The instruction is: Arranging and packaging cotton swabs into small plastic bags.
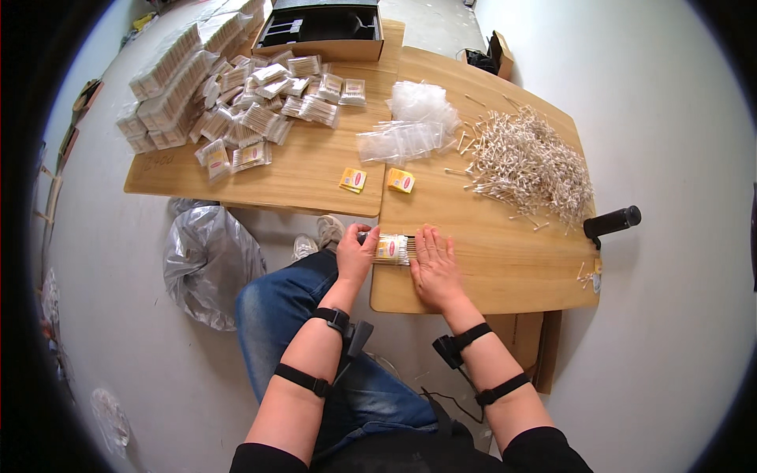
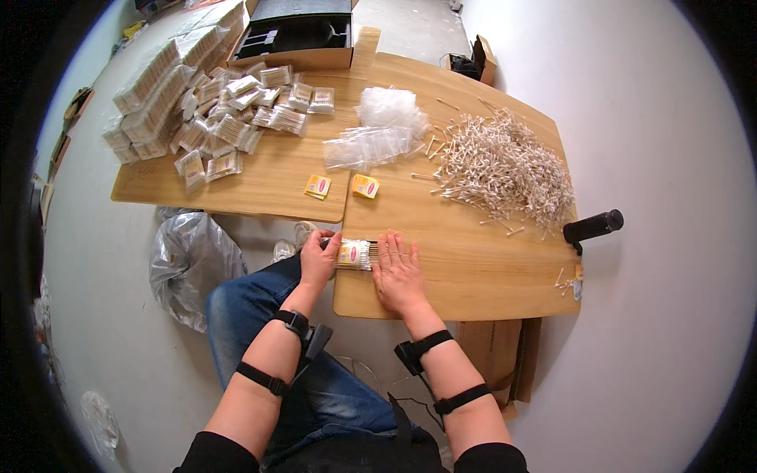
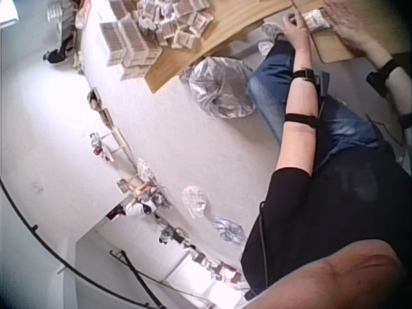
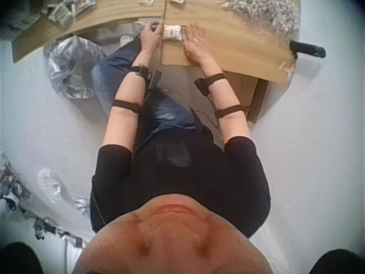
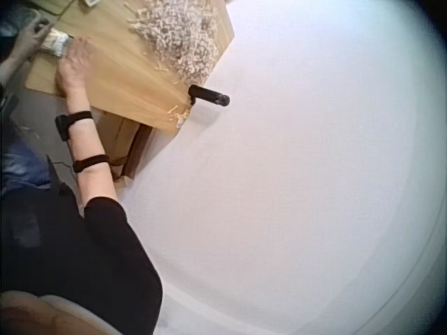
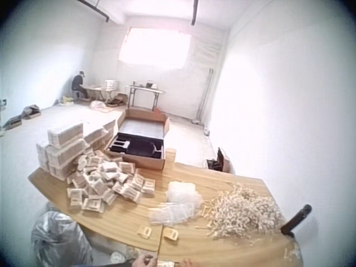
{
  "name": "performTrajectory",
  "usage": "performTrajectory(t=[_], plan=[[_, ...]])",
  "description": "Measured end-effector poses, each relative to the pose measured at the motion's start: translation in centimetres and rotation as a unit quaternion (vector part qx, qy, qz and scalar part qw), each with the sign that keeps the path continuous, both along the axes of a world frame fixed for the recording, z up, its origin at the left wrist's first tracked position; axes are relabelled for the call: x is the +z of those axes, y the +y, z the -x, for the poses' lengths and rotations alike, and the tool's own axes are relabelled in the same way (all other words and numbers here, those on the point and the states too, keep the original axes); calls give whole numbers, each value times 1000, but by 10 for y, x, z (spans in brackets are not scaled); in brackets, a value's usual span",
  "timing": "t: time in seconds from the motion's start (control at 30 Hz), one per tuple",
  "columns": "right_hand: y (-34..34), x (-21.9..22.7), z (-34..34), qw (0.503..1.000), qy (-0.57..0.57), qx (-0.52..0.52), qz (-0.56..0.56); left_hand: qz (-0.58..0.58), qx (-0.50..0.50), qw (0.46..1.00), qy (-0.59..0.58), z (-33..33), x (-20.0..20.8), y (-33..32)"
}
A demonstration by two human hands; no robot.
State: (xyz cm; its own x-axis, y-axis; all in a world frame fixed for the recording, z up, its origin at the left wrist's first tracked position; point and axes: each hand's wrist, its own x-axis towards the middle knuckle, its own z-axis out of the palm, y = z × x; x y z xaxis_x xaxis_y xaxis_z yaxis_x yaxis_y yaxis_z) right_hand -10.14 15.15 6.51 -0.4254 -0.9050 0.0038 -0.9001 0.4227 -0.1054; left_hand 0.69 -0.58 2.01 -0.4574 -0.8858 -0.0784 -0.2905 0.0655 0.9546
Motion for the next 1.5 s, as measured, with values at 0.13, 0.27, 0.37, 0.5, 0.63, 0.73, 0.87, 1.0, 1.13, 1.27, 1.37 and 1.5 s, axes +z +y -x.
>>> performTrajectory(t=[0.13,0.27,0.37,0.5,0.63,0.73,0.87,1.0,1.13,1.27,1.37,1.5], plan=[[-8,0,-9,1000,-11,-20,11,50,6,999,-5,2,-1,2],[-7,0,-7,999,-24,-20,11,69,9,998,6,-1,-2,2],[3,0,11,996,-81,12,19,80,13,997,9,0,3,4],[17,5,20,996,-71,7,44,78,8,997,9,-3,0,0],[18,7,16,1000,-11,13,-24,50,12,998,37,-4,-8,-2],[11,5,8,999,6,-7,-32,62,16,996,54,0,-10,-1],[4,3,-2,998,6,-11,-54,94,10,994,57,-1,-9,-1],[-7,5,-17,999,0,-5,-33,84,-5,995,56,0,-3,1],[-8,7,-20,1000,-1,-9,-25,101,1,993,67,-1,-2,1],[-6,7,-22,1000,-11,-7,-11,131,-3,991,39,-5,2,3],[-7,11,-26,999,-12,-16,-31,129,20,991,36,-7,-2,-1],[-10,6,-25,999,-17,-19,-22,62,54,994,76,-20,-16,-18]])
